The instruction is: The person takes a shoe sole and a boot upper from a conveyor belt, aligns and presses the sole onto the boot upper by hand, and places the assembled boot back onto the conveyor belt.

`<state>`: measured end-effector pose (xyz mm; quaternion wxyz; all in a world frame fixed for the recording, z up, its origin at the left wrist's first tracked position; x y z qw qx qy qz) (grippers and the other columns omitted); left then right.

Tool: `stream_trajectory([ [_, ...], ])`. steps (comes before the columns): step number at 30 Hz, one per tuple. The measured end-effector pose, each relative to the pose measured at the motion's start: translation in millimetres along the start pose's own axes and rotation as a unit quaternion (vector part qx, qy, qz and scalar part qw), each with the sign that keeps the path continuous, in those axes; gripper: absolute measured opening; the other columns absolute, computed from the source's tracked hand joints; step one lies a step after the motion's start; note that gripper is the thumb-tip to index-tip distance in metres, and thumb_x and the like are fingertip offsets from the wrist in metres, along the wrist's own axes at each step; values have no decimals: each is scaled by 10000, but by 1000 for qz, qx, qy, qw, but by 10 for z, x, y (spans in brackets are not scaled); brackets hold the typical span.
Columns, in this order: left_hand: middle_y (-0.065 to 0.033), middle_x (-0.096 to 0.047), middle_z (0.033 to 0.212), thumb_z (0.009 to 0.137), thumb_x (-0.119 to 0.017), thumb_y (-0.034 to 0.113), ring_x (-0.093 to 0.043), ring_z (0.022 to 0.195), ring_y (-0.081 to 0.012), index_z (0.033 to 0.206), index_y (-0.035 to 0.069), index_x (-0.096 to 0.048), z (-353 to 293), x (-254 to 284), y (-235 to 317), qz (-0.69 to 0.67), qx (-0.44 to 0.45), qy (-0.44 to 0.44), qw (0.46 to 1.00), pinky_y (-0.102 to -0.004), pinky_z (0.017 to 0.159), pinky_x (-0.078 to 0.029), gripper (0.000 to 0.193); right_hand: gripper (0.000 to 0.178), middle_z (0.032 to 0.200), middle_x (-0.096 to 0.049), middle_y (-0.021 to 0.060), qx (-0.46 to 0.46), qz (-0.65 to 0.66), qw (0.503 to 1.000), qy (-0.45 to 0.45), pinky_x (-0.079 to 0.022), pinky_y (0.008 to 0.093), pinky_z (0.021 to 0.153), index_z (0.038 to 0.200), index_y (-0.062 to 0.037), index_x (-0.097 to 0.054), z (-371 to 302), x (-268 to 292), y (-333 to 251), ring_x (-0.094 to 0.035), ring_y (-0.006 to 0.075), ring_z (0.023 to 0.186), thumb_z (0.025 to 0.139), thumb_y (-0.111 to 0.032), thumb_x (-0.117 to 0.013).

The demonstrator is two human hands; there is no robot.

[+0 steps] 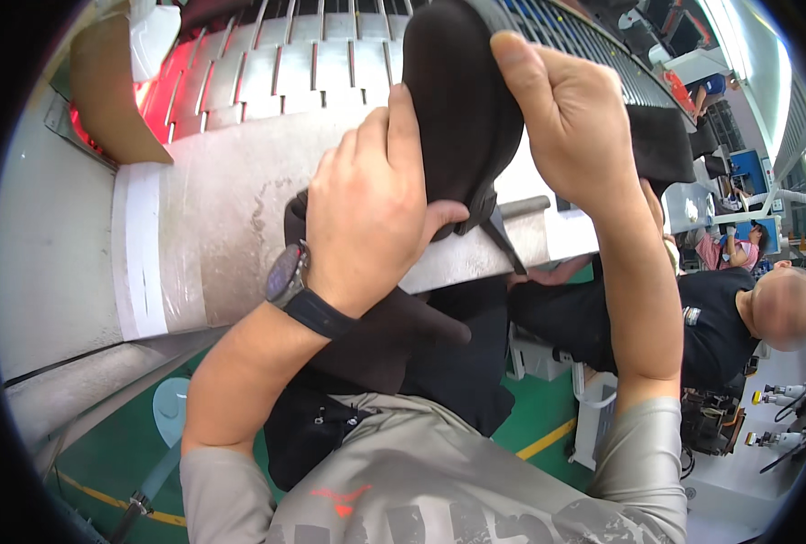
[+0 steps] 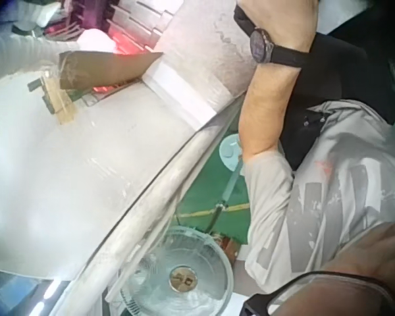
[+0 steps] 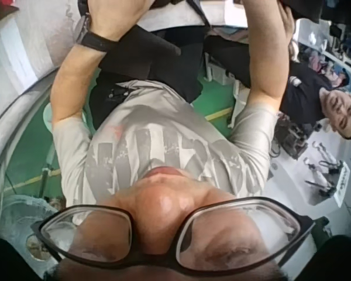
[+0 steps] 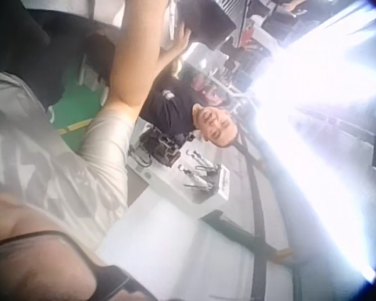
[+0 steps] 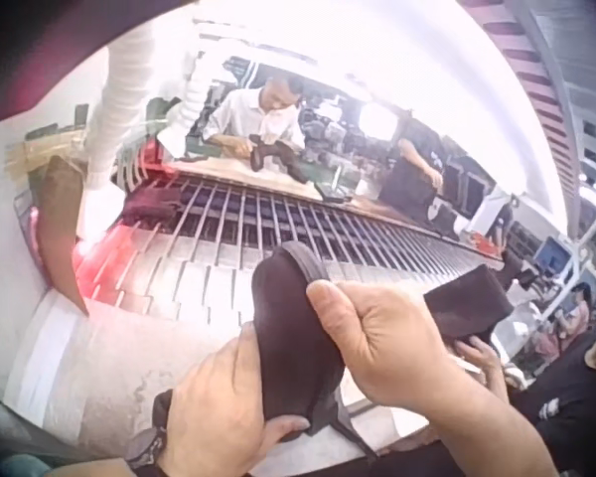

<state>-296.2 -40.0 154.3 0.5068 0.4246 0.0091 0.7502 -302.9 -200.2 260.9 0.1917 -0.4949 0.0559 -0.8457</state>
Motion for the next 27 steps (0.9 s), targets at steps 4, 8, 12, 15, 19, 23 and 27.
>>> stream_trajectory([
  [4,-241,-646,1322,574,-1000,345,-684,1119,-362,1554,-120,-431,-67,2,78,7,-12,-9,1000,-442,926,-563,1224,785,567,-450,174,-29,89,994,-54,-422,455,576,698,54,-572,210,114,144,-452,299,536,1141,-582,-448],
  [8,-243,-640,1329,570,-995,340,-683,1105,-359,1561,-111,-436,-84,80,146,7,-21,12,1000,-443,924,-560,1224,584,1169,-765,121,-92,458,764,-446,-443,372,1087,1330,-79,-687,329,321,-38,-656,128,1113,1123,-591,-495],
  [12,-241,-643,1325,565,-991,323,-686,1099,-356,1557,-105,-453,-81,46,173,-7,-26,3,1000,-446,917,-558,1207,685,610,-434,12,-36,167,982,-78,-353,352,560,701,10,-529,142,145,131,-353,125,603,1184,-467,-445],
  [15,-241,-645,1318,566,-990,313,-686,1098,-354,1558,-105,-454,-87,50,184,-13,-28,1,1000,-448,913,-558,1202,684,577,-416,40,-9,182,982,-48,-372,377,554,691,21,-542,130,152,103,-352,139,597,1182,-448,-466],
  [19,-243,-641,1320,559,-989,310,-685,1099,-350,1559,-105,-452,-101,55,201,1,-34,6,999,-447,908,-556,1209,650,572,-438,66,-28,145,987,-60,-373,400,533,694,18,-556,109,211,34,-374,187,568,1173,-417,-497],
  [23,-272,-628,1396,611,-978,333,-664,1160,-420,1608,-115,-367,-134,42,192,-1,-26,3,1000,-491,953,-539,1252,676,557,-442,13,124,-143,980,-54,-367,364,536,706,36,-553,178,325,-407,-391,114,563,1159,-464,-517],
  [27,-272,-619,1408,612,-979,332,-659,1167,-415,1612,-112,-359,-140,15,145,1,-19,3,1000,-490,963,-534,1258,657,560,-591,205,-41,4,994,-97,-493,468,568,660,24,-656,294,244,-158,-584,386,537,1111,-446,-569],
])
Point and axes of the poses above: each hand's wrist, its own z-axis towards the middle knuckle, its own x-axis out of the back of the hand, y = z × x, the point moved 5 cm from there along z, towards the middle knuckle
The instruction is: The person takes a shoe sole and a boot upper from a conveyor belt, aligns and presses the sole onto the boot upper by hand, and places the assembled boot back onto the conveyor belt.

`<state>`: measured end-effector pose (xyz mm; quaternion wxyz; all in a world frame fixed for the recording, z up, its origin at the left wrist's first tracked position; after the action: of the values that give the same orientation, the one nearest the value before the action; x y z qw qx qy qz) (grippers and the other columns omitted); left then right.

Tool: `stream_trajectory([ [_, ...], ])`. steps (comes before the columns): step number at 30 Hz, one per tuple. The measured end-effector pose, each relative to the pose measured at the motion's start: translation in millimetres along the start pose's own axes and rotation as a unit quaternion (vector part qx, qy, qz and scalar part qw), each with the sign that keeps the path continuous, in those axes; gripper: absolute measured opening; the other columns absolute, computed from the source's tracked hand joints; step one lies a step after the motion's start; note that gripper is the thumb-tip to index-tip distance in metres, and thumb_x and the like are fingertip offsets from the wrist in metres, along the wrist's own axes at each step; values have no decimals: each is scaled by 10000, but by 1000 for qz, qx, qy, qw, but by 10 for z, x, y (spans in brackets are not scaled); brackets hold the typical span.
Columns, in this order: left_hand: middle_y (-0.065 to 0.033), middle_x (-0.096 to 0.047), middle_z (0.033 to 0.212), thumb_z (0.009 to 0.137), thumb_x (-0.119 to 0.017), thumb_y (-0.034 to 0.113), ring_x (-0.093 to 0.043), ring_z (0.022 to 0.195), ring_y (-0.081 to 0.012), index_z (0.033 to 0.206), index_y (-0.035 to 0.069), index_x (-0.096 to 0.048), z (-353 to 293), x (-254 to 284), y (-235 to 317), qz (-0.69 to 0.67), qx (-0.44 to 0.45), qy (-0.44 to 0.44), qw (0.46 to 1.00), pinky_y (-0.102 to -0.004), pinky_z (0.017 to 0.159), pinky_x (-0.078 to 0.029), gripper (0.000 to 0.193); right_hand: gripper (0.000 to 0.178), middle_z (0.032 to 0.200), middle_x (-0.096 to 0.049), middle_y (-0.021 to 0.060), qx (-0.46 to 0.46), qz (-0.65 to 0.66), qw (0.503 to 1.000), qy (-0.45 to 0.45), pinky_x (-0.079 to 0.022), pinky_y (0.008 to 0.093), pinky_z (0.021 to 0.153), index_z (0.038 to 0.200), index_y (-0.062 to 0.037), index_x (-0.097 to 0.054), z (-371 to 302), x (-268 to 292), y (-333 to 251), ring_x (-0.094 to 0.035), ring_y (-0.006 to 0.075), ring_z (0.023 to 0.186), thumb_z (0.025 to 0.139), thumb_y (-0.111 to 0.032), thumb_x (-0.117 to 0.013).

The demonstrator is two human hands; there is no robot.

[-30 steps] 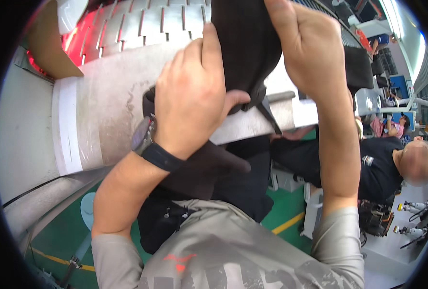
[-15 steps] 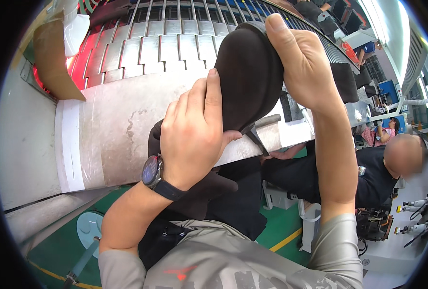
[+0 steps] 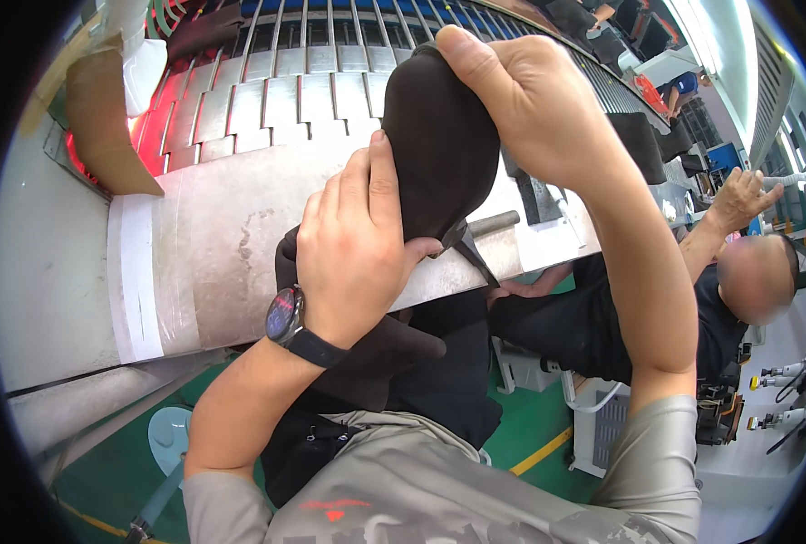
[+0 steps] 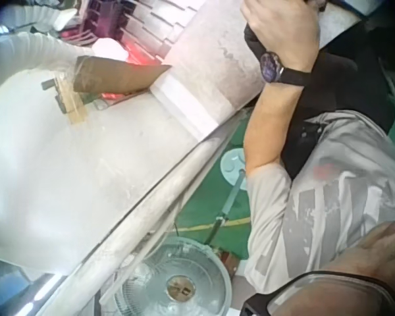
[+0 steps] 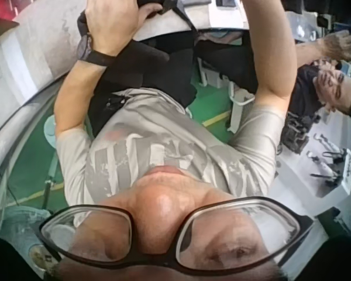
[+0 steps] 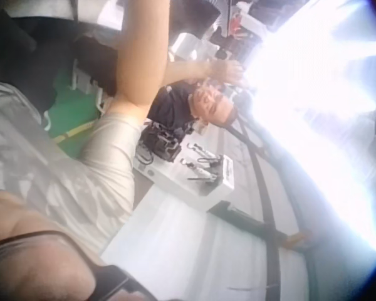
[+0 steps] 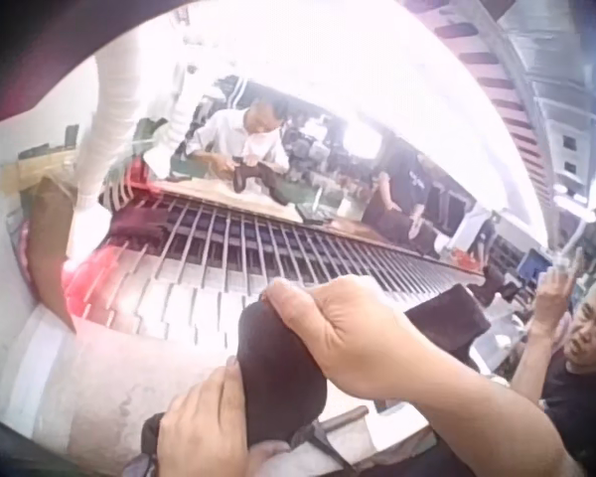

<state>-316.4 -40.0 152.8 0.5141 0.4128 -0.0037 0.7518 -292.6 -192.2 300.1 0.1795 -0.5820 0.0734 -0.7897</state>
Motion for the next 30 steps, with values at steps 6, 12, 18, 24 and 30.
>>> stream_trajectory([
  [6,-251,-626,1376,587,-977,337,-670,1150,-383,1585,-103,-407,-46,72,125,19,-14,21,999,-476,953,-540,1230,660,594,-618,235,65,-71,988,121,-508,485,574,663,37,-683,-99,65,-269,-646,423,577,1116,-427,-561],
  [12,-275,-624,1393,679,-956,276,-669,1176,-410,1577,-114,-413,-152,200,263,25,-23,21,999,-487,995,-538,1119,507,633,-638,223,-53,16,998,23,-536,493,616,800,32,-704,-343,122,-276,-666,432,615,982,-438,-754],
  [18,-288,-657,1426,1055,-705,309,-692,1295,-308,1539,-123,-454,-165,692,-533,-414,259,-291,823,-446,1091,-546,696,640,1000,-797,184,118,51,988,87,-618,362,808,1266,31,-713,-1102,144,-636,-804,284,880,730,-236,-938],
  [24,-174,-668,1434,988,-764,553,-663,1283,-225,1517,-85,-507,-790,140,-897,-691,330,-195,613,-370,1103,-528,868,817,1313,-702,369,276,193,940,56,-554,497,1086,1383,141,-616,-1617,-28,-544,-715,453,1250,695,-135,-958],
  [30,-150,-812,1087,820,-938,381,-772,975,-217,1270,-66,-713,381,1284,-484,-177,115,-183,960,-356,921,-593,673,765,1454,-655,305,36,336,937,88,-483,434,1173,1464,96,-602,-2177,-1001,305,-650,369,1378,803,-150,-898],
])
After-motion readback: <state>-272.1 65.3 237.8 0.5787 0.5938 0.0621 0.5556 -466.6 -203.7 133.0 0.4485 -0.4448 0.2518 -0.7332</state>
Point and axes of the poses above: each hand's wrist, its own z-axis towards the middle knuckle, its own x-axis out of the back of the hand, y = z × x, the point moved 5 cm from there along z, towards the middle knuckle
